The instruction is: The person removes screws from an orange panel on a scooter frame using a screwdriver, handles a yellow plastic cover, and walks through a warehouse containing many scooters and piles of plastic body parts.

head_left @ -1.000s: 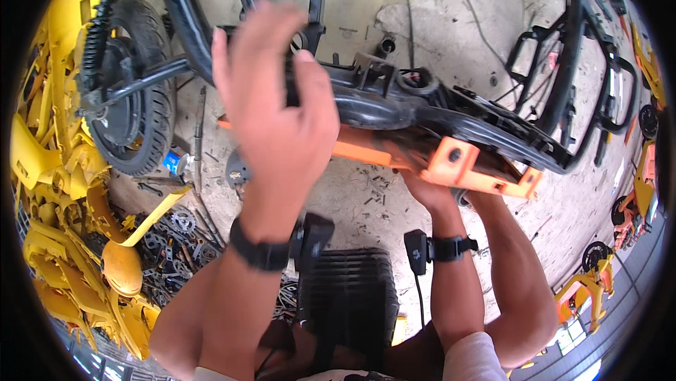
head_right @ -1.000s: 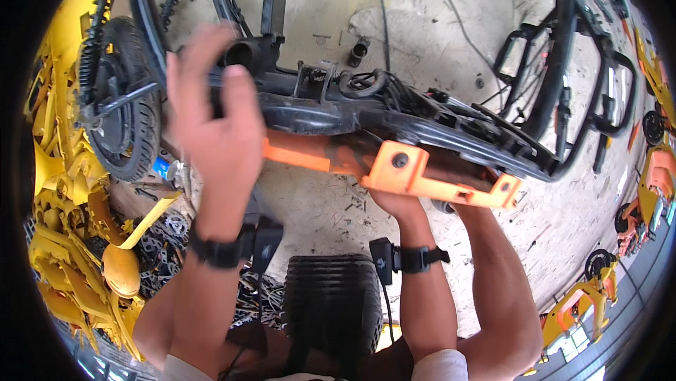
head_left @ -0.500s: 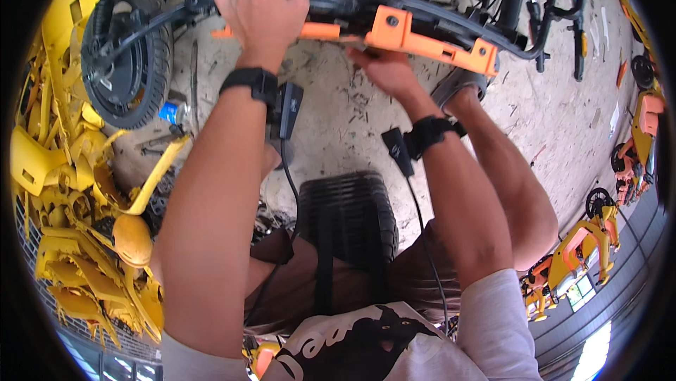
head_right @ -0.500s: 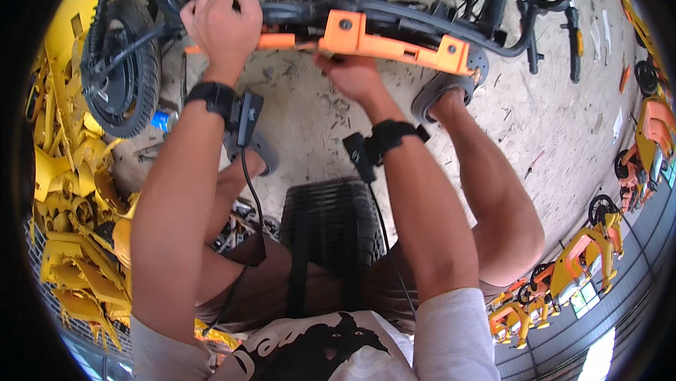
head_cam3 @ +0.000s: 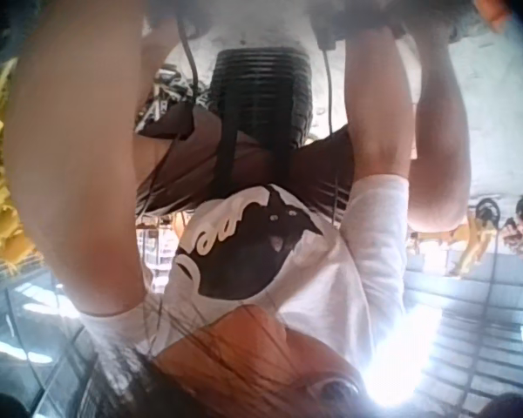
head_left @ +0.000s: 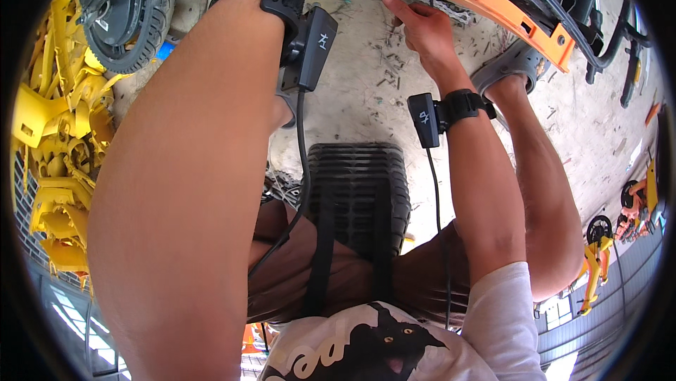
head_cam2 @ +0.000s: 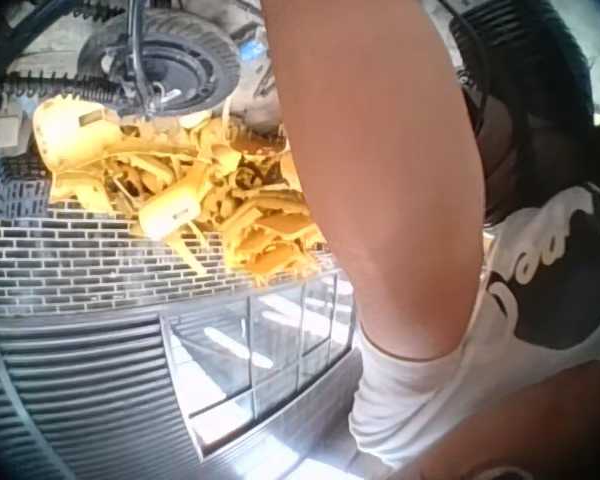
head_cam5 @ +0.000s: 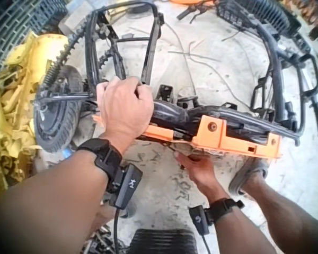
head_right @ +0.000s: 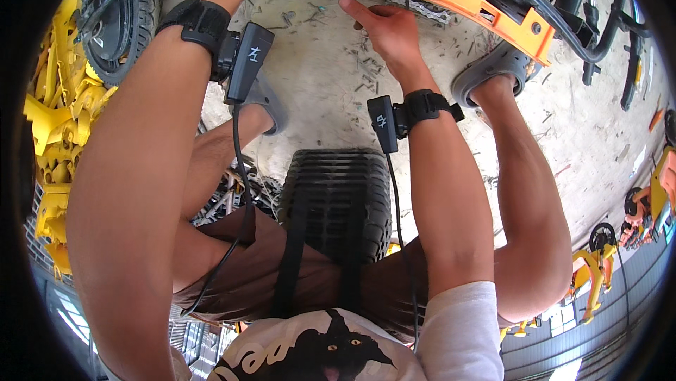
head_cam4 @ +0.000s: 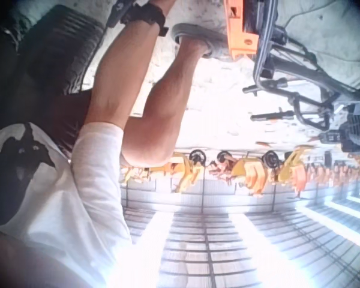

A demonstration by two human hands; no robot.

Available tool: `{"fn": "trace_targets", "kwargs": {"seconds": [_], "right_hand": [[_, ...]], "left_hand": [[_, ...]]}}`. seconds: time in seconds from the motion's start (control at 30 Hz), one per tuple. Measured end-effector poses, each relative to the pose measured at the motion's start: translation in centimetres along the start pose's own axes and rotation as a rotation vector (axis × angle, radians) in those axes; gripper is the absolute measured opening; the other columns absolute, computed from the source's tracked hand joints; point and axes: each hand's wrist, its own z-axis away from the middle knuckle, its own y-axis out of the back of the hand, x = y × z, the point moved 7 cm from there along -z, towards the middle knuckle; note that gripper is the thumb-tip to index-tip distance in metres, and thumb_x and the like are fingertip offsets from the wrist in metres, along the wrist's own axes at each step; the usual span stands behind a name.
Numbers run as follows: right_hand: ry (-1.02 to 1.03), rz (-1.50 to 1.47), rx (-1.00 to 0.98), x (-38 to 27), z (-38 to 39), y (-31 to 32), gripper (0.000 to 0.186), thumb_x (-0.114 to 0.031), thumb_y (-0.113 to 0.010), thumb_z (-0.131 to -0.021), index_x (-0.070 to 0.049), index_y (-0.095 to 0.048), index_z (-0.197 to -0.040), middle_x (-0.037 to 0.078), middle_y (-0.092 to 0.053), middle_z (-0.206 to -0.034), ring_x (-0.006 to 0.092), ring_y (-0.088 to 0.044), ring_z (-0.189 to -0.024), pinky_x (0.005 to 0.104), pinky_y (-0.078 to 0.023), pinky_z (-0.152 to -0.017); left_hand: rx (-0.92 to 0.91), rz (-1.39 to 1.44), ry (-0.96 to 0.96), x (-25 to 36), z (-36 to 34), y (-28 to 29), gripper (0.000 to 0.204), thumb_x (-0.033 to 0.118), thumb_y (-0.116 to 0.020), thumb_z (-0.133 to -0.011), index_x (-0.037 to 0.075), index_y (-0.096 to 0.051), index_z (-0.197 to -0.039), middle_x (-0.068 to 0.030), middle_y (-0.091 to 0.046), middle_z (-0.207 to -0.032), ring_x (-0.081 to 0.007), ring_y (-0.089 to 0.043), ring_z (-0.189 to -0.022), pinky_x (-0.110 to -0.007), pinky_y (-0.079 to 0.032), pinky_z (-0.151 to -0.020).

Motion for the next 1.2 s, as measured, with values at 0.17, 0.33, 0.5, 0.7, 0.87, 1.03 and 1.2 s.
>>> {"fn": "trace_targets", "kwargs": {"seconds": [0.17, 0.33, 0.5, 0.7, 0.87, 1.03, 1.2], "right_hand": [[-0.053, -0.343, -0.016, 2.3, -1.5, -2.3, 0.045, -0.042, -0.084, -0.072, -0.004, -0.062, -0.064, -0.003, -0.045, -0.053, 0.0058, -0.034, -0.044, 0.0265, -0.024, -0.043], [-0.016, -0.503, -0.119, 3.2, -2.6, -4.2, 0.037, -0.031, -0.076, -0.084, -0.01, -0.052, -0.065, -0.008, -0.031, -0.05, 0.0047, -0.025, -0.044, 0.0253, -0.018, -0.044], [0.006, -0.673, -0.268, 3.1, -3.2, -5.6, 0.035, -0.027, -0.071, -0.088, -0.013, -0.049, -0.065, -0.009, -0.027, -0.052, 0.0056, -0.021, -0.045, 0.025, -0.018, -0.046], [-0.079, -0.651, -0.434, 3.1, -3.4, -4.5, 0.035, -0.024, -0.069, -0.09, -0.016, -0.045, -0.065, -0.009, -0.027, -0.055, 0.0058, -0.022, -0.046, 0.025, -0.018, -0.046], [-0.095, -0.634, -0.561, 2.9, -4.4, -4.1, 0.029, -0.023, -0.073, -0.086, -0.014, -0.051, -0.069, -0.008, -0.031, -0.056, 0.0051, -0.024, -0.046, 0.025, -0.018, -0.046], [0.074, -0.447, -0.501, 2.1, -6.0, -2.9, 0.032, -0.024, -0.07, -0.089, -0.014, -0.048, -0.068, -0.009, -0.029, -0.055, 0.0049, -0.023, -0.046, 0.0256, -0.017, -0.045], [0.082, -0.477, -0.567, 1.5, -6.6, -2.5, 0.026, -0.021, -0.077, -0.083, -0.01, -0.056, -0.07, -0.008, -0.034, -0.057, 0.0047, -0.026, -0.046, 0.0252, -0.017, -0.045]], "left_hand": [[0.019, -0.003, -0.015, 0.1, 0.0, 0.0, 0.023, 0.019, -0.053, -0.08, 0.006, -0.062, -0.064, -0.0139, -0.063, -0.068, -0.0326, -0.058, -0.076, -0.043, -0.039, -0.077], [0.008, -0.041, -0.04, 0.3, 0.1, -0.1, 0.025, 0.02, -0.051, -0.081, 0.005, -0.062, -0.064, -0.0148, -0.063, -0.068, -0.0337, -0.058, -0.076, -0.044, -0.04, -0.075], [-0.021, -0.048, -0.021, 0.1, 0.0, -0.4, 0.026, 0.021, -0.049, -0.082, 0.006, -0.062, -0.064, -0.0154, -0.063, -0.069, -0.0347, -0.058, -0.076, -0.045, -0.04, -0.074], [-0.01, -0.028, -0.033, 0.1, 0.0, -0.3, 0.025, 0.02, -0.049, -0.081, 0.006, -0.061, -0.064, -0.015, -0.062, -0.068, -0.0346, -0.057, -0.077, -0.045, -0.039, -0.075], [0.0, -0.024, -0.039, 0.3, -0.1, -0.1, 0.024, 0.019, -0.05, -0.081, 0.007, -0.06, -0.063, -0.0152, -0.061, -0.067, -0.0343, -0.057, -0.075, -0.045, -0.039, -0.073], [0.004, -0.053, -0.041, 0.3, -0.1, -0.3, 0.026, 0.02, -0.049, -0.081, 0.007, -0.06, -0.062, -0.0153, -0.062, -0.067, -0.035, -0.057, -0.074, -0.045, -0.039, -0.073], [0.012, -0.047, -0.057, 0.1, 0.2, -0.3, 0.029, 0.022, -0.047, -0.082, 0.007, -0.059, -0.061, -0.0158, -0.062, -0.068, -0.0359, -0.056, -0.075, -0.044, -0.039, -0.074]]}}
